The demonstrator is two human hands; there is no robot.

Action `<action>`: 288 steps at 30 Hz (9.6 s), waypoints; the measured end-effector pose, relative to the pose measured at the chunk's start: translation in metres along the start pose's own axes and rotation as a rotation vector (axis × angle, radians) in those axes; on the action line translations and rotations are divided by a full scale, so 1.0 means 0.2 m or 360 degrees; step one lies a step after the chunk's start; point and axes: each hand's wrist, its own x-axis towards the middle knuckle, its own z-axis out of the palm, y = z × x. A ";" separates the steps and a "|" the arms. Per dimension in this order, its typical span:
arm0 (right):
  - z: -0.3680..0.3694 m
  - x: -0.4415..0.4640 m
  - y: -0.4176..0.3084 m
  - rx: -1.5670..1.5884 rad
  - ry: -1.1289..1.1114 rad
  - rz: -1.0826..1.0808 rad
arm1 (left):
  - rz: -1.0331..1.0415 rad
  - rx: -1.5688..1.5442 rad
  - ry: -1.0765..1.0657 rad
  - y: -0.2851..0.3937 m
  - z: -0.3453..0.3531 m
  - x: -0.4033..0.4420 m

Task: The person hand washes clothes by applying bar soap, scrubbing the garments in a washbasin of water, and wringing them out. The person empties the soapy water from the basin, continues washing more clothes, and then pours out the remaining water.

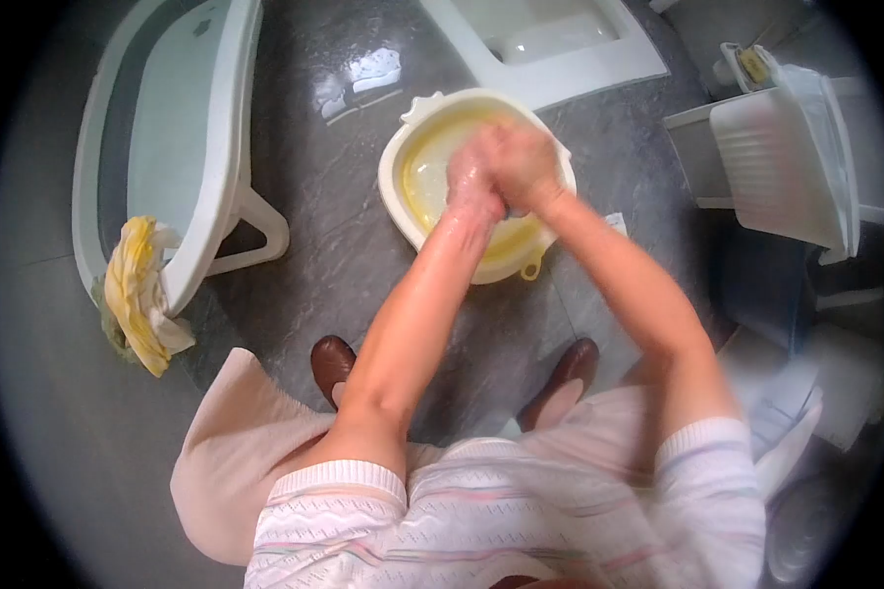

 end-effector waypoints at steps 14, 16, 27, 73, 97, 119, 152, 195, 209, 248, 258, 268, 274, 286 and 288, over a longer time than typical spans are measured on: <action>-0.43 0.23 -0.27 0.1013 -0.0459 0.0095 | -0.0047 0.0295 -0.0456 0.36 0.71 -0.03; -0.47 0.25 -0.17 0.1366 -0.0537 0.0259 | 0.0250 0.1190 -0.0713 0.38 0.66 -0.02; -0.65 0.34 -0.12 0.1736 -0.0643 0.0250 | -0.0093 0.2462 -0.0131 0.50 0.33 0.10; -0.20 0.22 0.07 0.0288 -0.0538 0.0294 | -0.0393 0.0484 0.0282 0.20 0.35 0.03; -0.50 0.35 0.08 0.1174 -0.0210 0.0340 | -0.0030 0.1515 0.0054 0.47 0.23 0.07; 0.11 -0.06 -0.14 0.0012 -0.0460 -0.0038 | -0.0085 -0.0066 0.0082 0.12 -0.09 -0.03; -0.25 0.21 0.13 0.0755 -0.0077 0.0283 | -0.0658 0.2287 -0.0037 0.31 0.09 0.02; 0.32 -0.27 0.37 -0.0511 -0.0270 -0.0104 | 0.0494 0.3258 0.0396 0.12 -0.26 0.00; 0.37 -0.25 0.02 0.0195 -0.0166 0.0092 | -0.0535 0.0320 0.0741 0.17 -0.26 0.06; -0.05 0.11 0.27 0.1145 -0.1066 0.1006 | 0.0000 0.2603 -0.0040 0.14 0.10 -0.01; 0.34 -0.17 0.37 -0.0249 -0.0519 0.0516 | 0.0067 0.2660 0.0576 0.18 -0.19 -0.05; 0.18 -0.31 -0.32 0.0537 -0.0256 -0.0340 | -0.0305 -0.0162 0.0200 0.11 -0.47 -0.08; 0.32 -0.11 0.25 -0.0066 -0.0365 0.0573 | -0.0127 0.0728 0.0936 0.24 -0.21 0.00; 0.40 -0.19 0.38 0.0295 -0.0543 0.0756 | -0.0145 0.1928 0.0873 0.19 -0.31 0.06; 0.29 -0.16 0.13 0.0747 -0.0611 0.0935 | -0.0351 0.1112 0.1020 0.24 -0.21 0.05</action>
